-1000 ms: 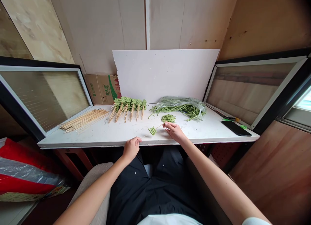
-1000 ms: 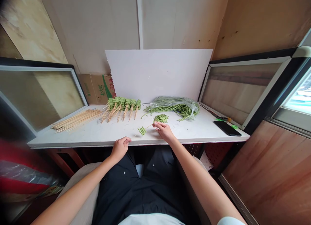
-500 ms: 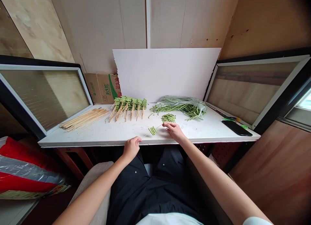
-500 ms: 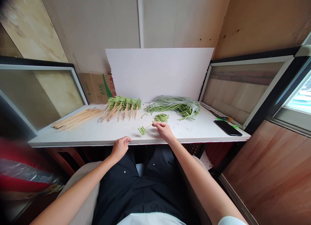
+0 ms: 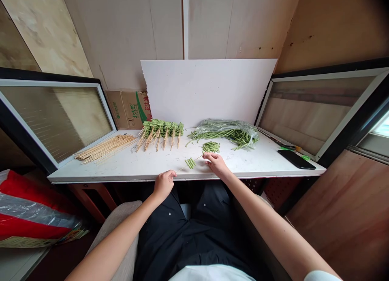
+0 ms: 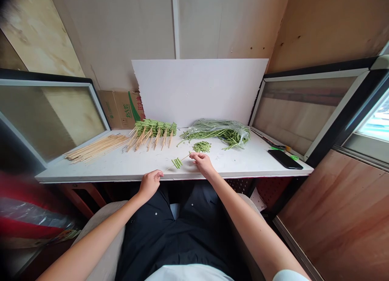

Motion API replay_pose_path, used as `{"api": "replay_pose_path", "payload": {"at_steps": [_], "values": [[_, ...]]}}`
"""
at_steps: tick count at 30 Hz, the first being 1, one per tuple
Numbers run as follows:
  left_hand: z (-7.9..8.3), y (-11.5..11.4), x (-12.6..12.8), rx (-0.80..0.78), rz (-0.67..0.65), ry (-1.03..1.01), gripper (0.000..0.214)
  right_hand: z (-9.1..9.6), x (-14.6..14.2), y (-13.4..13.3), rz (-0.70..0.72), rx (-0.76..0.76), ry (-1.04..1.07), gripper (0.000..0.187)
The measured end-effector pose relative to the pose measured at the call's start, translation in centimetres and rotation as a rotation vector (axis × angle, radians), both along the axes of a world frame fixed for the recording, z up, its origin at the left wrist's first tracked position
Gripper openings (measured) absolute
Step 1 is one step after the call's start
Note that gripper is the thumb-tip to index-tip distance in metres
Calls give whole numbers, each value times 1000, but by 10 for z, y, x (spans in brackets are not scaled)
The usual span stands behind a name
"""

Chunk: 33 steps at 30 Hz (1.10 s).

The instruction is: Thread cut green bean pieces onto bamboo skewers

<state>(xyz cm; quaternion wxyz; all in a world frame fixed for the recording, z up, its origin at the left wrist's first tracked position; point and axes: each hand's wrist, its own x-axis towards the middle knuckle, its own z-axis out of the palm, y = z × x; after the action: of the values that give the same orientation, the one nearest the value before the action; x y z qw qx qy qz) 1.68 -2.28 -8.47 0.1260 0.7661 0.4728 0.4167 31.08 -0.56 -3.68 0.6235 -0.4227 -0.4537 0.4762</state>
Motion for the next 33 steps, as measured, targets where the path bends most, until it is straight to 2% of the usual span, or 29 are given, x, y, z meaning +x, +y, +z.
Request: {"api": "replay_pose_path", "payload": {"at_steps": [7,15,21,33], "values": [[0,-2,1,-3,-6,4,32,2,-5,-5,-28,38,-66,41],[-2,-3,3,-19,-12,-29,31,2,-26,-16,24,21,-98,44],[-2,-4,4,-20,-48,-60,32,4,-31,-22,57,74,-174,41],[3,-7,7,-25,-34,-62,26,4,-33,-21,61,22,-106,41]]}}
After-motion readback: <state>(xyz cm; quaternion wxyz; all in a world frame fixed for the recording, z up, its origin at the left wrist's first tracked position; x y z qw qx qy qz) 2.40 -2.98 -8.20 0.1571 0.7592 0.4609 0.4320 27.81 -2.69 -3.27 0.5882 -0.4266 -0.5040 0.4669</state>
